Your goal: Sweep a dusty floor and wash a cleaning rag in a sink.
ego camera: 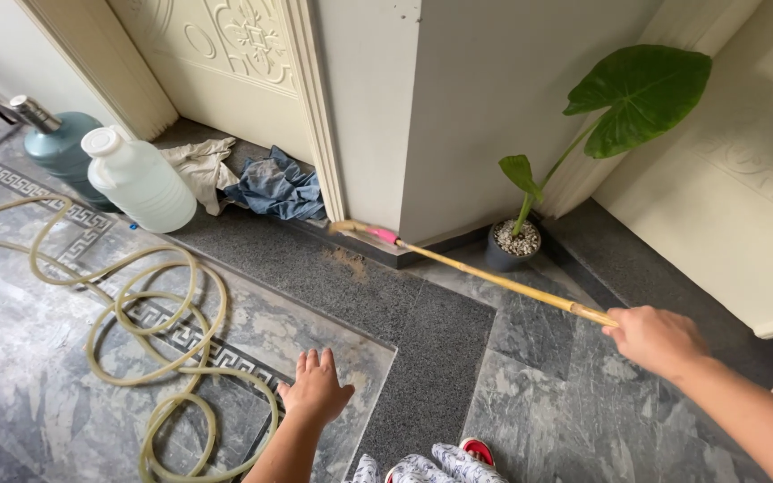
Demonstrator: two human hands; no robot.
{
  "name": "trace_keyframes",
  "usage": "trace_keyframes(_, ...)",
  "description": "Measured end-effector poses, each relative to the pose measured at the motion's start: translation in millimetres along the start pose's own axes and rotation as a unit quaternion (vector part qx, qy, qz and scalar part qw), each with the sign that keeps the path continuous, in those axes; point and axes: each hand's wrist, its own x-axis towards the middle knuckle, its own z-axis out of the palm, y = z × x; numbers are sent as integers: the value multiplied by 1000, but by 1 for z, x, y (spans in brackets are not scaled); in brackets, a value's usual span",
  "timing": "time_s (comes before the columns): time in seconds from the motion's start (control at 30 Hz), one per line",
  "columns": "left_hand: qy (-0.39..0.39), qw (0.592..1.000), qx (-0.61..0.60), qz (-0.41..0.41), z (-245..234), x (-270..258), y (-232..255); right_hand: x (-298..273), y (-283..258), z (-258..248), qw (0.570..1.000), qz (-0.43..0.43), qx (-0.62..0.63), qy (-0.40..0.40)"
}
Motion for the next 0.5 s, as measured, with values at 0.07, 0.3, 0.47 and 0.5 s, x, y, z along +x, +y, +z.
trace_keyframes(0.07,-3,1000,-5,-1,-1,-5,0,3,-11,1,999,16,50,-7)
trace_keyframes(0.3,29,1000,-10,-4,2,-3,7,27,-56,3,994,12,79,-73)
trace_keyframes(0.47,12,1000,3,8,0,7,21,29,-4,19,986,-14,114,-122)
trace_keyframes(0.5,13,1000,5,9,-2,9,25,31,18,22,986,-13,116,-121)
